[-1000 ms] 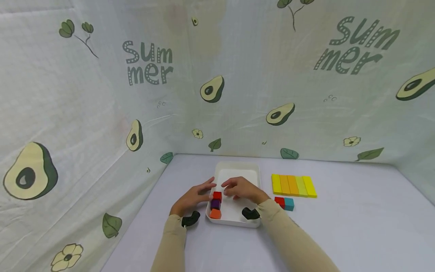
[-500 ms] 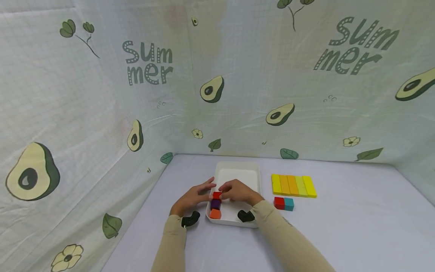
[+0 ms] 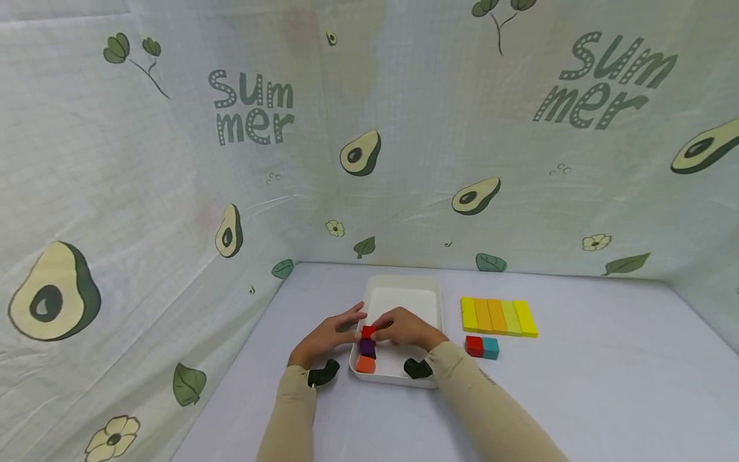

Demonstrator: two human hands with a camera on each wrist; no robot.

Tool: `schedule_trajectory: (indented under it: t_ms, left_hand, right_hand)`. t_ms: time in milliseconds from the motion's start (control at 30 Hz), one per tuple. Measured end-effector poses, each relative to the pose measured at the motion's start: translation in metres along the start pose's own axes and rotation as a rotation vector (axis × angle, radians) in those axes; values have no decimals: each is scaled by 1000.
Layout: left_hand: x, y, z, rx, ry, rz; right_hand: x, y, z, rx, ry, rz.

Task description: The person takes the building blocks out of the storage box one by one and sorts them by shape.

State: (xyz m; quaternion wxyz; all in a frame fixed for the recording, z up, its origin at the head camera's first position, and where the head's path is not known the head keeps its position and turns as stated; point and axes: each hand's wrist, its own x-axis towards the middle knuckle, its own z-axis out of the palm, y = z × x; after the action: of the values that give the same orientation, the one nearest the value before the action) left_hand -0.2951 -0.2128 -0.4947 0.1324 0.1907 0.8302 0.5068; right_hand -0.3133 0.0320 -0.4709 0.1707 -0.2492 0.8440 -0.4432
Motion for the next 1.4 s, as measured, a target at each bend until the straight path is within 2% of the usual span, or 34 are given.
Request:
schedule_trajectory:
  t_ms: [467,900,1267,1400]
  left_hand:
    - [0,0,1,3,10,-14]
    - [-3,2,2,34,9,0]
    - [-2,3,3,29,24,-18]
    - [-2,5,4,32,27,-22]
  right_hand:
    - [-4,2,-2,15,29,-6]
    - [-22,2,-11,149,136,93]
    - [-28,-4,-18,217,182,73]
    - [-31,-3,-20,275,187,55]
